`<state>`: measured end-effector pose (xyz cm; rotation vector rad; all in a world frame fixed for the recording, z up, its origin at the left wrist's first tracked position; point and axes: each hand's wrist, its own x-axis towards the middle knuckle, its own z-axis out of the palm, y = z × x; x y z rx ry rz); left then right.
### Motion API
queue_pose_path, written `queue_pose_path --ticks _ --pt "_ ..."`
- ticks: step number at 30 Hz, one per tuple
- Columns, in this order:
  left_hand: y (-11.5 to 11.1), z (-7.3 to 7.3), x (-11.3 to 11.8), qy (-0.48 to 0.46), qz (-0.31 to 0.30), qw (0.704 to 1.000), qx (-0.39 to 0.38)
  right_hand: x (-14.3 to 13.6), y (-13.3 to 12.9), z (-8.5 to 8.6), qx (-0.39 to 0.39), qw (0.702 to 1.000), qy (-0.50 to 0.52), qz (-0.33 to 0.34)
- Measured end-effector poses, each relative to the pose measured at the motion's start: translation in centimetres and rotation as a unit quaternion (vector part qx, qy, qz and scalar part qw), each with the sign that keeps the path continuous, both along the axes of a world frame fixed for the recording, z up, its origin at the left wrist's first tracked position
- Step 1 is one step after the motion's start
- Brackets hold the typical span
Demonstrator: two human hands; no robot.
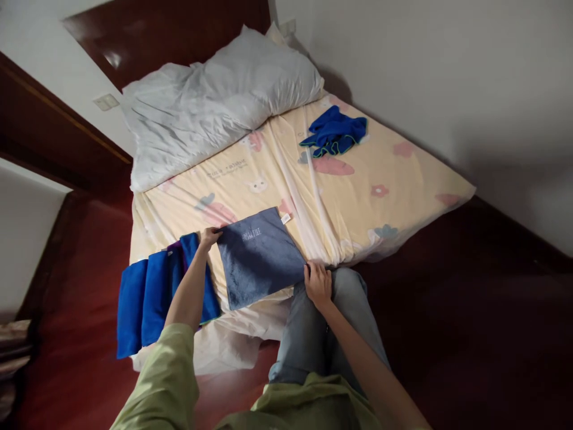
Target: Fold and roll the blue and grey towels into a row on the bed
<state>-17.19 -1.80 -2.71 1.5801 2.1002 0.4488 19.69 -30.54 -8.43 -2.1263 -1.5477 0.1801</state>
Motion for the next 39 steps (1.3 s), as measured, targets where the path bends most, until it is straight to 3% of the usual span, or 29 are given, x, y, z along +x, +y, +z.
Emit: queue_pose_path --ticks 4,7,9,10,13,17,20,24,27,32,39 --pt "0.1 0.6 0.4 0.037 0.0 0.999 0.017 0.2 0.1 -0.3 0.029 0.999 -0.015 0.007" --pt "-2.4 0.8 2.6 0.095 0.012 0.99 0.106 0.3 0.2 -0.1 0.046 0.999 -0.026 0.011" --pt "-5.4 0.6 5.0 0.129 -0.041 0.973 0.187 0.3 0.1 0.1 0.046 0.998 -0.034 0.009" --pt "-7.1 0.4 6.3 0.133 -0.097 0.964 0.209 0.4 0.0 0.3 0.044 0.998 -0.039 0.008" --pt "-12.2 -1.0 9.7 0.128 -0.248 0.941 0.189 0.6 -0.5 1.0 0.042 0.998 -0.052 0.017" --pt "-15.7 -3.0 11.6 0.142 -0.276 0.939 0.147 0.5 -1.2 1.7 0.058 0.99 -0.063 0.11" --pt "-15.6 -3.1 11.6 0.161 -0.272 0.939 0.138 0.1 -1.4 1.9 0.064 0.976 -0.069 0.197" --pt "-14.2 -1.5 12.5 0.183 -0.292 0.93 0.125 -0.8 -0.7 1.9 0.064 0.959 -0.054 0.27" --pt "-13.1 -0.7 15.0 0.182 -0.315 0.922 0.13 -1.0 -0.2 1.6 0.054 0.96 -0.041 0.272" --pt "-11.2 -1.3 20.0 0.182 -0.345 0.915 0.105 -0.6 0.2 1.0 0.046 0.96 -0.03 0.273" --pt "-7.2 -1.1 22.7 0.176 -0.343 0.919 0.079 0.0 0.6 0.9 0.024 0.961 -0.008 0.276"
